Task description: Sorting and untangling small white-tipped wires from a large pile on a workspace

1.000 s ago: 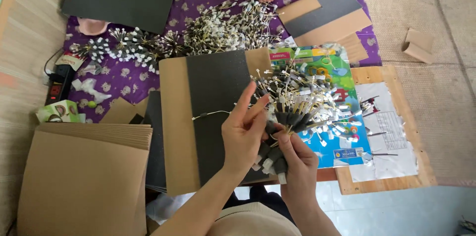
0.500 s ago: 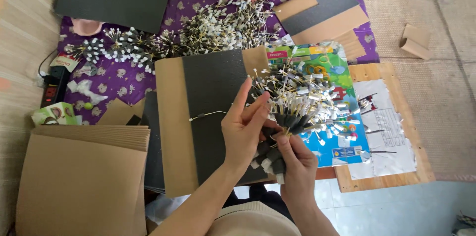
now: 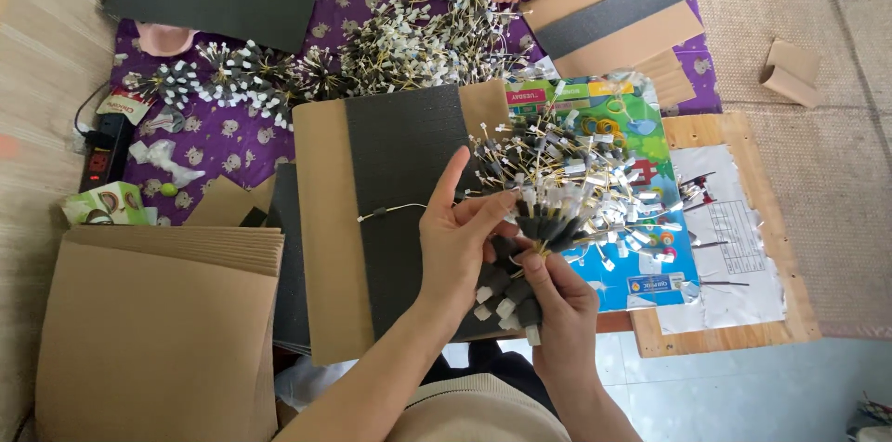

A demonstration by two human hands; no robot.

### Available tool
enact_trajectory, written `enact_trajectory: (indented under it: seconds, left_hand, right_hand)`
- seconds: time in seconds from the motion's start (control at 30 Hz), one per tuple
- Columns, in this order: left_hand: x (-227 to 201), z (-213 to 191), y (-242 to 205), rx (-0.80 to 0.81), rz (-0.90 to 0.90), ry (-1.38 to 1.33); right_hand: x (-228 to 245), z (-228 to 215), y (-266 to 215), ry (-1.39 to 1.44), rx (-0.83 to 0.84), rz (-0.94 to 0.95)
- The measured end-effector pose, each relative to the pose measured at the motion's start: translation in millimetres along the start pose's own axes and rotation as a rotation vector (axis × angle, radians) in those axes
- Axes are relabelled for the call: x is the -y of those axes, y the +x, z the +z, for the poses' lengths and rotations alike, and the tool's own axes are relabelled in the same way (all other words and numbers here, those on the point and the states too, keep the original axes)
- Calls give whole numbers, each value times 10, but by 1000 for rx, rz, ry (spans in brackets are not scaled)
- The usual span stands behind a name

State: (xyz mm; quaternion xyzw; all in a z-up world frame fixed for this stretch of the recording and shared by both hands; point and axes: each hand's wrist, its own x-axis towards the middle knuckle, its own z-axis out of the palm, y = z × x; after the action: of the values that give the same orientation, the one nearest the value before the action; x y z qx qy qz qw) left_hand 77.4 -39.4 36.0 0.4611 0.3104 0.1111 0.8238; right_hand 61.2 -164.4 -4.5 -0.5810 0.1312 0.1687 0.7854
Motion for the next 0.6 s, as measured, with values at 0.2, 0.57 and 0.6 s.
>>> enact_trajectory:
  seconds: [0.2,0.57,0.6]
  left_hand:
    - [81,-50,47,159,-47,29]
    - [163,-80,-51,367,5,173]
    - [159,-68,-74,377,10,235]
  right_hand:
    - [41,-44,19,103,-49,78]
    - [9,-367,51,107,-49,40]
    - [-2,-397,52,131,-60,66]
